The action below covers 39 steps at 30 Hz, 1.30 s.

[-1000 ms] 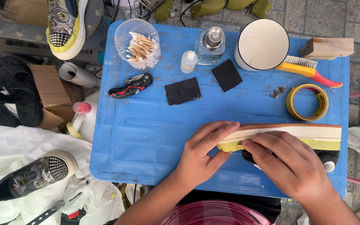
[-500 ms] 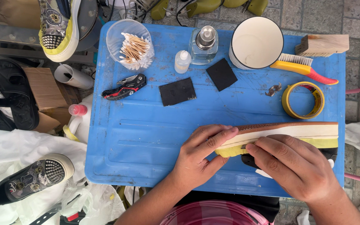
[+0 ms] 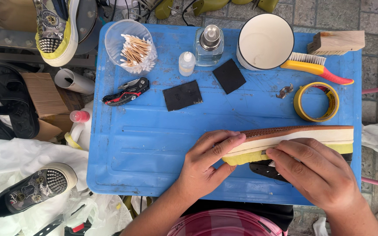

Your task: The person applies yellow masking tape to the midsole of a black sneaker. They press the tape along the edge of the sole, smooth it down, and rotate the shoe to cover different sections. The shoe is handled one at a time on a blue work surface.

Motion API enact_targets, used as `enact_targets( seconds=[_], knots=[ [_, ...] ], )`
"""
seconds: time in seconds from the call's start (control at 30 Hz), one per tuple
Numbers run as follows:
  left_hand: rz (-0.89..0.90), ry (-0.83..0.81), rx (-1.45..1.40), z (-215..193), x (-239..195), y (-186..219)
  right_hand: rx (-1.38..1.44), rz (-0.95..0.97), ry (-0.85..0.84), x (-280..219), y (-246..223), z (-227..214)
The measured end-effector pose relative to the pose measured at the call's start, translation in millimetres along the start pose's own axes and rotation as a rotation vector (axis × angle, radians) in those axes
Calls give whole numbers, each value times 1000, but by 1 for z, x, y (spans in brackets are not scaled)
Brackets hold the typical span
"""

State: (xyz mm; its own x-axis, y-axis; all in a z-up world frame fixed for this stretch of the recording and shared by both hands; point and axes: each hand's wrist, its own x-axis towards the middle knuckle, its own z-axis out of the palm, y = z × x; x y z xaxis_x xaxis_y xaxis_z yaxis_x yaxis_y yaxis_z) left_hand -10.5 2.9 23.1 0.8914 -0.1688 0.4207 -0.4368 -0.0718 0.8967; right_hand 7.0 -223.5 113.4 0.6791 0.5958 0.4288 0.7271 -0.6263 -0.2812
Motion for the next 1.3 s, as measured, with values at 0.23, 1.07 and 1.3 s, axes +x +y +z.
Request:
enact_targets(
  seconds=[0.23,1.07,1.3],
  knots=[
    [-4,17,26,0,3,7,169,61,122,7,-9,6],
    [10,37,35,2,11,9,47,-37,-142,31,-19,-13],
    [-21,28,40,0,11,11,84,86,0,24,-19,-5]
  ],
)
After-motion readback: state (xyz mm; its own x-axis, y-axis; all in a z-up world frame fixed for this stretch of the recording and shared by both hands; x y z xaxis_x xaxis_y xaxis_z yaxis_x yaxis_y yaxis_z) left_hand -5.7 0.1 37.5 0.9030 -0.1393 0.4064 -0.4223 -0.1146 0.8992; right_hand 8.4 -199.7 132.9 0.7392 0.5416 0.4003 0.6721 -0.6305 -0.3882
